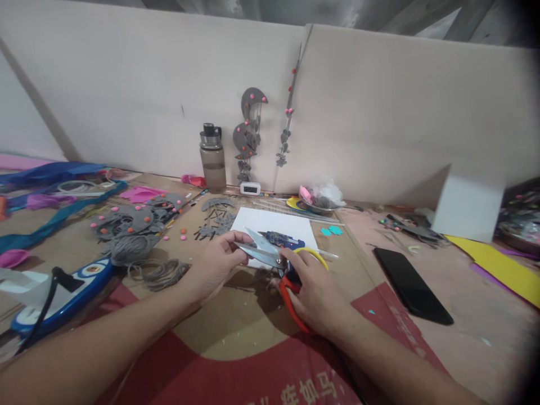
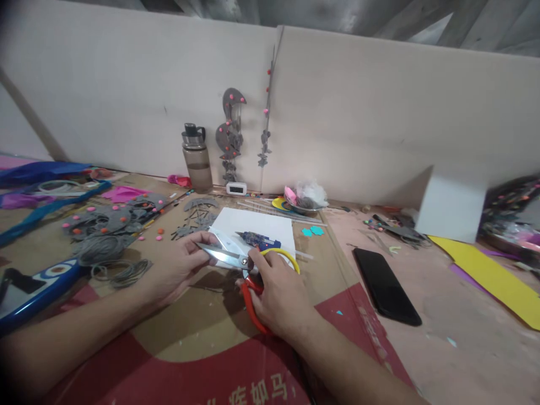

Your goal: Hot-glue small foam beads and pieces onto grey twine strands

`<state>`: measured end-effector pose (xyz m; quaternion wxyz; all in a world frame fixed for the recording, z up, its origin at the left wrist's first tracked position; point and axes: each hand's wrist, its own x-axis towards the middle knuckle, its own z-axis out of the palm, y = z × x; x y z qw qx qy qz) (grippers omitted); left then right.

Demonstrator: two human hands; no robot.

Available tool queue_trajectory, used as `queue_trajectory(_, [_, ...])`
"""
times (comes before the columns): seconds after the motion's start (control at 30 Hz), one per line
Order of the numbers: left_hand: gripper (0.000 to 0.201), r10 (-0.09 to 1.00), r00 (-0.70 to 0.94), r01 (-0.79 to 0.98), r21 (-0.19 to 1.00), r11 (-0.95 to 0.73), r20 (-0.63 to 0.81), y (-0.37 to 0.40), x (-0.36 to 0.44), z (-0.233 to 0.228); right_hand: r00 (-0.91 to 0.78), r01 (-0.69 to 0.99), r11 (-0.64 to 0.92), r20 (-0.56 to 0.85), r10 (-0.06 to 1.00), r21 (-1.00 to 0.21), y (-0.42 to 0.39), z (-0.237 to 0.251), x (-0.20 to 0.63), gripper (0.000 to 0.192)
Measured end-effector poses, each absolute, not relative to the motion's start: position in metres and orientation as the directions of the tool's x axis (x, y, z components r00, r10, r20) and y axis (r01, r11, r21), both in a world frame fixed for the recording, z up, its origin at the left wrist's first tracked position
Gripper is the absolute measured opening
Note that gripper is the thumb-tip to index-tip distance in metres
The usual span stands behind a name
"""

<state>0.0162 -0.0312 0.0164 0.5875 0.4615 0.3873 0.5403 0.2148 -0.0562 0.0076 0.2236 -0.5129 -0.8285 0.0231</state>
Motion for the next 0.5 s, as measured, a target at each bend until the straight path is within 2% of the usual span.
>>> queue_trajectory(0.5, [0.023,0.975,0.084,0.027,0.978,-0.209,0.206,-0.0295,0.0086,0.018,-0.377,0.808,0.498,0.373,0.848,-0.314,-0.0579,0.0088,0.2143,0.045])
